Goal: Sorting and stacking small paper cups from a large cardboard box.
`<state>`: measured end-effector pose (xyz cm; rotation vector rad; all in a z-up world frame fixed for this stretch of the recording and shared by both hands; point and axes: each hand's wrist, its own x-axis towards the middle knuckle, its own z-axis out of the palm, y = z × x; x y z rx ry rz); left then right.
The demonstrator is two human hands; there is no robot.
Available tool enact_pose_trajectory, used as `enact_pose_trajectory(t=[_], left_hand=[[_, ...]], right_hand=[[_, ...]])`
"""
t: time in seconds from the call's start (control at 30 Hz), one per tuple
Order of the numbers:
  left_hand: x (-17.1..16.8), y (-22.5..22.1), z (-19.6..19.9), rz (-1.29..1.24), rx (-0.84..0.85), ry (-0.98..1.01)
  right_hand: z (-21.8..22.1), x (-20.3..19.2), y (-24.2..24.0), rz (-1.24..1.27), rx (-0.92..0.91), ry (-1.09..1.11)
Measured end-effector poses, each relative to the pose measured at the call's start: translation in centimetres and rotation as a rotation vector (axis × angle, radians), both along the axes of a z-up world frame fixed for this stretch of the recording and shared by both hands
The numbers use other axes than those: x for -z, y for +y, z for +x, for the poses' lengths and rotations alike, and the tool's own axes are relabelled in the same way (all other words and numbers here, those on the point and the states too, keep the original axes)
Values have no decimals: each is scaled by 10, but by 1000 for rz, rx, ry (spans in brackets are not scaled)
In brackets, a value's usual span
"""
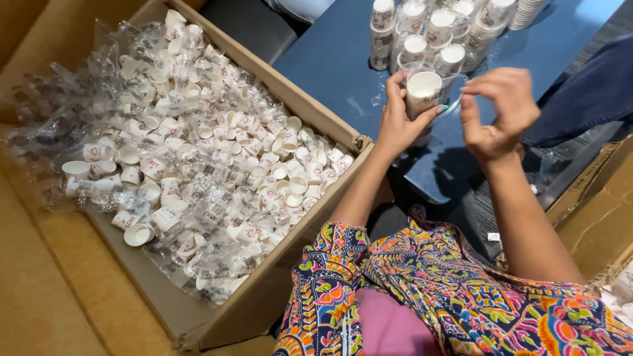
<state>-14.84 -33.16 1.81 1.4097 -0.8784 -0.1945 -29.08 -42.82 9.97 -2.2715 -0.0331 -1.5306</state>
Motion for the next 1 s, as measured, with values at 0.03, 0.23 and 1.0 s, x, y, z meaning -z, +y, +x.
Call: enact_pose_trajectory(t=[0.03, 0.23, 1.0], left_hand=[[1, 2, -2, 1, 8, -1], [-5, 5, 0, 14, -80, -273], [-47, 29, -11, 269, -152, -670]], right_hand=[[2, 5, 4, 1, 8, -1], [27, 11, 0, -143, -23, 186], [24, -17, -33, 354, -87, 544]])
